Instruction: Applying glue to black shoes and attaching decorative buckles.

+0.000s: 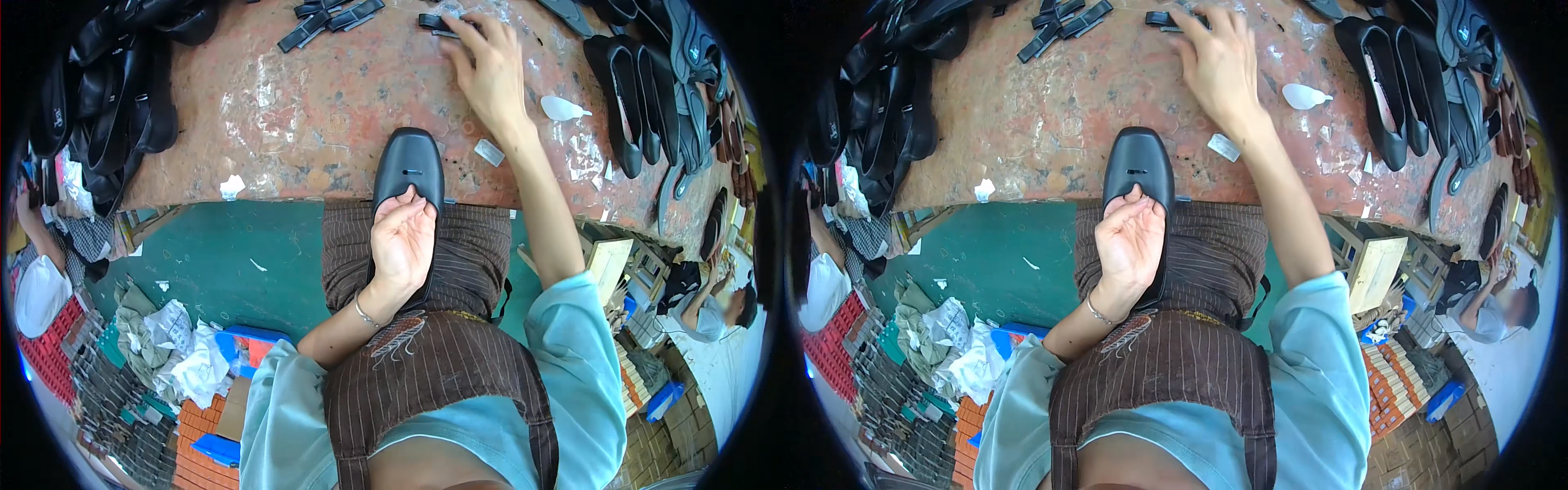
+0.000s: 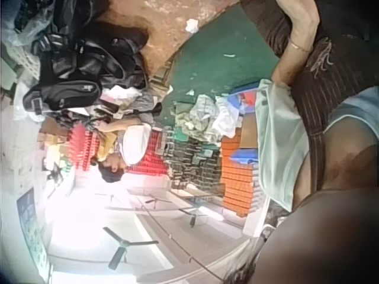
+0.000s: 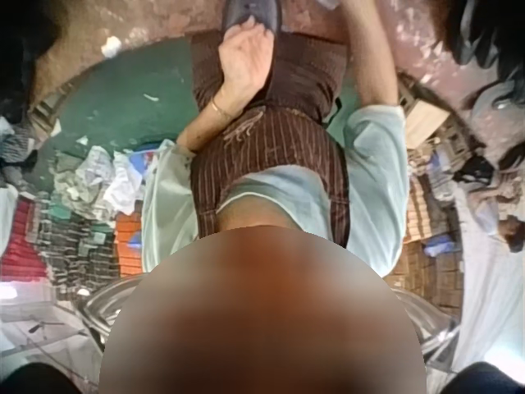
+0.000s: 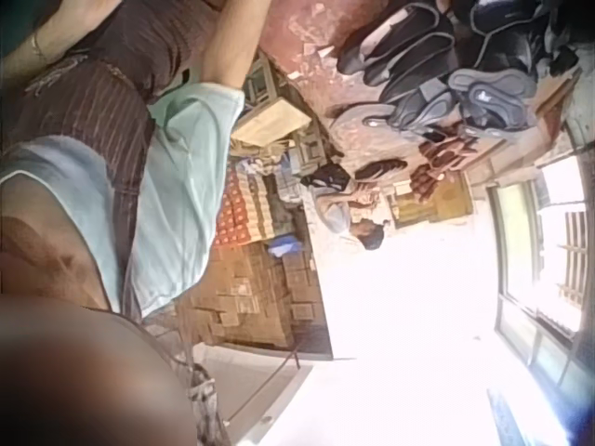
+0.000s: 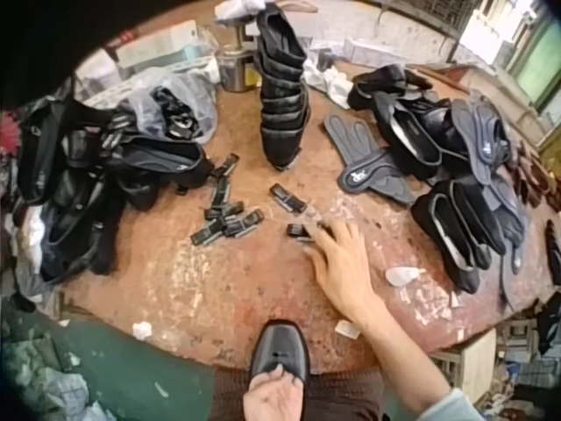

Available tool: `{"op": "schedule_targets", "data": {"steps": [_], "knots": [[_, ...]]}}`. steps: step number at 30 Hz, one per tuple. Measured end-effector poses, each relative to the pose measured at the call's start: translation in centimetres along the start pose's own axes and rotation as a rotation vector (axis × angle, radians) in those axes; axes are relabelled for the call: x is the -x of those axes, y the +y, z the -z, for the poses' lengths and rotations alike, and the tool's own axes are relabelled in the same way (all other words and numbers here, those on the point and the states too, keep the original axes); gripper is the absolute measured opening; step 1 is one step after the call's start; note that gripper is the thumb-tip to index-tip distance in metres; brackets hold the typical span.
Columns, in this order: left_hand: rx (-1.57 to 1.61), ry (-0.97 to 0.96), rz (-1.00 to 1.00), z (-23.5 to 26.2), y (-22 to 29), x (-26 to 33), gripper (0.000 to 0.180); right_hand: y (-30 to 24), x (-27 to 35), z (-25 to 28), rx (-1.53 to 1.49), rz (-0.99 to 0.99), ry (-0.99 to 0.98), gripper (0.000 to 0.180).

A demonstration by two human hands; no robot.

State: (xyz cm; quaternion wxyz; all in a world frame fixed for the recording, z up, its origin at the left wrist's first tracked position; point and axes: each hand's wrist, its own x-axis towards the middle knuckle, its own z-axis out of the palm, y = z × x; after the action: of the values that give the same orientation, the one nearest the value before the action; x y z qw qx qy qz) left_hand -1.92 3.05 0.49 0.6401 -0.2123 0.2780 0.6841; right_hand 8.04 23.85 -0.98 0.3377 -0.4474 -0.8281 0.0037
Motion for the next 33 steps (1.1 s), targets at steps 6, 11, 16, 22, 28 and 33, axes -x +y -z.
{"op": "schedule_targets", "data": {"steps": [6,11,16,22,28,33], "knots": [[0.037,0.02,0.027,0.1,-0.2,0.0,0.02,-0.6,2.0,1.7,-0.215,-0.197,-0.103,0.012],[0.039,0.047,0.011,0.2,0.0,0.1,0.018,-2.2,3.6,3.1,-0.036,-0.367,-0.145,0.011],[0.076,0.079,0.036,0.0,-0.1,0.1,0.013,-2.4,5.0,4.1,-0.075,-0.45,-0.206,0.017],[0.123,-0.019,0.03,-0.3,0.1,-0.3,0.007,-1.9,5.3,4.0,-0.028,-0.255,-0.208,0.024],[0.116,-0.041,0.064,0.3,0.3,0.0,0.009,-7.4,5.6,8.3,-0.519,-0.358,-0.402,0.035],[-0.015,0.003,0.003,-1.3,0.0,0.1,0.014,-8.3,6.8,7.9,-0.489,-0.345,-0.435,0.037]]}}
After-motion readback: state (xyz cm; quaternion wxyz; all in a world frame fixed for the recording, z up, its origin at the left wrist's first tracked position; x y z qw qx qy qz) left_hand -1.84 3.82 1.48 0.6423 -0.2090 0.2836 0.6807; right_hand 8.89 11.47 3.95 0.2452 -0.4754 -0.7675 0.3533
